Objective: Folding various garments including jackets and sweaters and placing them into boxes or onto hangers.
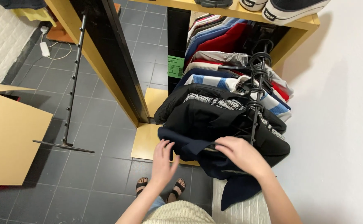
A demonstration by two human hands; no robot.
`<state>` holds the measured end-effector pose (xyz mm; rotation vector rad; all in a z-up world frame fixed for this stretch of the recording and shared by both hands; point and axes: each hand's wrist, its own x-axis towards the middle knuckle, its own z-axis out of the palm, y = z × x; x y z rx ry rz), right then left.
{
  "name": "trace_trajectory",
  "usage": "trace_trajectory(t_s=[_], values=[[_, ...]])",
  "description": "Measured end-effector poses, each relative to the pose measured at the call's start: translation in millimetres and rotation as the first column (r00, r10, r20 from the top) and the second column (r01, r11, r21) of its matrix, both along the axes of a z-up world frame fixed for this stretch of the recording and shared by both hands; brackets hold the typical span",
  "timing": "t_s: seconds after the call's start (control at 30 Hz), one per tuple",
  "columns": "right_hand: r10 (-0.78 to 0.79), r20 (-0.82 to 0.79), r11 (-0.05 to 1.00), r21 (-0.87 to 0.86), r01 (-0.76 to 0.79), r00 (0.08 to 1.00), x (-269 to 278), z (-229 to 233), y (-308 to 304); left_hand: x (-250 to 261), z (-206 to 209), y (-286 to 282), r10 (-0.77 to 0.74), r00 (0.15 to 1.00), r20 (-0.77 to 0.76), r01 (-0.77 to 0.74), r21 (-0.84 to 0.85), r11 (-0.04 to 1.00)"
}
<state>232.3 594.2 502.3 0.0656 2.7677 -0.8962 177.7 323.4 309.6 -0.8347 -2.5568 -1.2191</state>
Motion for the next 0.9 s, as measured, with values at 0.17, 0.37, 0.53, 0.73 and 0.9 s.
trace_trajectory(t_s=[0.17,0.37,0.53,0.73,0.9], values=[[0.093,0.057,0.992,-0.085,-0.088,0.994,3,17,-38,11,5,25,-0.068,0.991,-0.118,0.052,-0.138,0.989],[0.193,-0.021,0.979,-0.057,-0.194,0.981,16,8,-59,20,-60,0,0.004,0.975,-0.222,-0.045,-0.179,0.983],[0.241,-0.07,0.968,-0.056,-0.245,0.968,30,6,-92,35,-34,-59,0.189,0.945,-0.266,-0.239,-0.167,0.957],[0.371,-0.12,0.924,-0.054,-0.379,0.921,53,-4,-147,82,-33,-154,0.453,0.856,-0.248,-0.504,-0.211,0.837],[0.422,-0.15,0.895,-0.086,-0.437,0.894,69,-25,-191,130,-44,-235,0.379,0.901,-0.21,-0.433,-0.406,0.805]])
